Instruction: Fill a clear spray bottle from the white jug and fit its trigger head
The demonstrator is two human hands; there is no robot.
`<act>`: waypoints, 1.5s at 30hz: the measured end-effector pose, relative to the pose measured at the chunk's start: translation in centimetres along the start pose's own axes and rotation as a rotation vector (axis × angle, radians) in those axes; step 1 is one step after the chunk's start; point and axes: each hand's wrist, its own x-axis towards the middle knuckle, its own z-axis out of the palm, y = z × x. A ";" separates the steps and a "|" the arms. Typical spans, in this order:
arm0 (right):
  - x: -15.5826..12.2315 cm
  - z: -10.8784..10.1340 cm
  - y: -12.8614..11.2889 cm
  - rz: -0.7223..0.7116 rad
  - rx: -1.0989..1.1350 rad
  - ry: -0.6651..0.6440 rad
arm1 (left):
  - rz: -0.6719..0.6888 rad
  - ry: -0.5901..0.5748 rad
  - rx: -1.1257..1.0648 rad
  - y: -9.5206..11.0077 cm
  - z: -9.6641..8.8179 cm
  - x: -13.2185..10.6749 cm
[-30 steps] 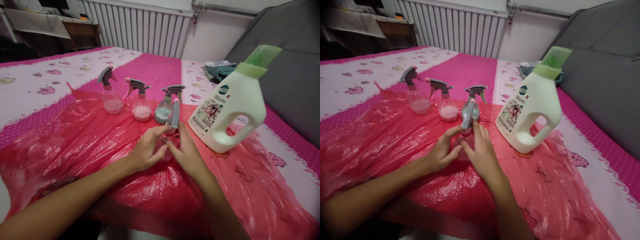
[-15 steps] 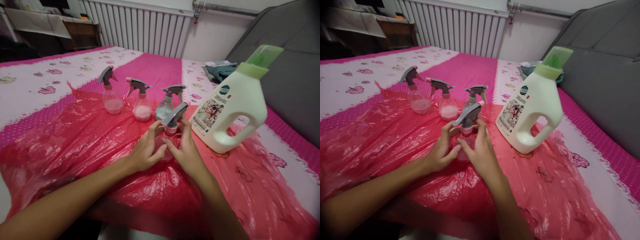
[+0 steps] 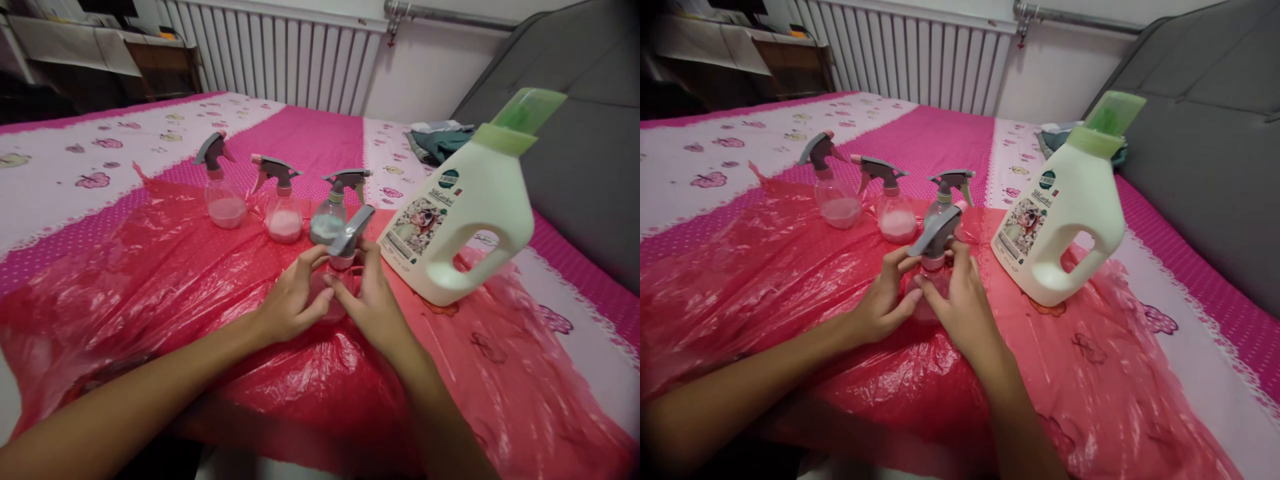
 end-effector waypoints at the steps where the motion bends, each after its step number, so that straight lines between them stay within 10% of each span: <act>1: 0.0 0.1 0.1 -0.006 0.015 0.017 | -0.023 0.003 -0.026 -0.1 0.1 -0.1; 45: 0.1 0.2 0.0 -0.001 0.021 0.075 | -0.001 0.029 -0.044 0.0 0.0 0.2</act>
